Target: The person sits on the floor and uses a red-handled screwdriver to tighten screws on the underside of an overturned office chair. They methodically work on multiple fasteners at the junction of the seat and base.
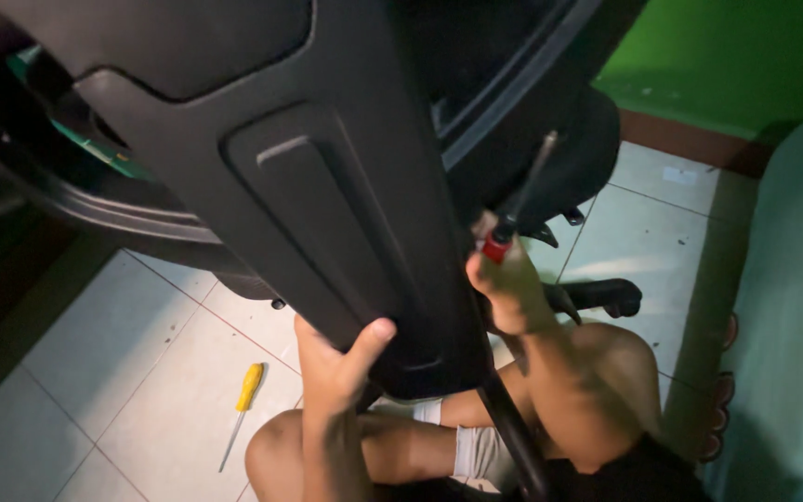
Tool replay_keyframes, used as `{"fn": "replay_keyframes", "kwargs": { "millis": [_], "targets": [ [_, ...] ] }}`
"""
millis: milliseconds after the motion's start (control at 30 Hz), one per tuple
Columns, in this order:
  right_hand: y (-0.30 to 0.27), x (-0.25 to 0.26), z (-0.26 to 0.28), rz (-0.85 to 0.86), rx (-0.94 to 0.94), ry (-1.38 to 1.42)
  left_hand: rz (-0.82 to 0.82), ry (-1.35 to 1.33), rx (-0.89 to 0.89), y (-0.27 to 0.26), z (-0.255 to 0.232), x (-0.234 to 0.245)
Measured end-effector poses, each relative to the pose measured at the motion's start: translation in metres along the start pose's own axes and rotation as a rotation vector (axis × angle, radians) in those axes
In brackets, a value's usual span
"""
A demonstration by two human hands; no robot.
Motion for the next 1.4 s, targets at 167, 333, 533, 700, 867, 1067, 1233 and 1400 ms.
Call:
{"fn": "replay_keyframes", "kwargs": {
  "millis": [167,333,533,700,867,1067,1233,1400],
  "targets": [
    [0.001,-0.021,0.009,0.047,0.114,0.202,-0.005,0.043,-0.001,-0.001,-0.003,0.005],
    [-0.003,-0.032,0.025,0.069,0.077,0.239,0.028,-0.025,0.002,0.0,-0.003,0.007],
    [0.002,-0.022,0.011,0.063,0.039,0.292,0.081,-0.07,0.028,0.0,-0.001,0.003],
    [0.002,-0.035,0.008,0.121,0.005,0.48,0.086,-0.038,0.034,0.0,-0.002,0.001],
    [0.025,-0.063,0.029,0.295,0.027,0.909,0.098,-0.041,0.044,0.004,-0.004,0.0],
    [0.018,-0.064,0.035,0.42,0.04,1.105,0.114,-0.037,0.083,0.007,-0.001,-0.002],
    [0.016,-0.057,0.008,0.458,0.002,1.098,0.125,-0.069,0.108,0.007,0.001,0.0],
    [0.003,-0.033,-0.027,0.241,0.015,0.812,0.132,-0.029,0.017,0.007,0.0,0.006]
  ]
}}
Point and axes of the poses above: each hand's wrist, its own y-axis towards the middle knuckle, its own x-axis out of the back of the hand, z = x × y, the point moved 8 cm from there along y, towards the middle knuckle, and after that the axes turned 4 degrees about x, right-handed, at the moved point
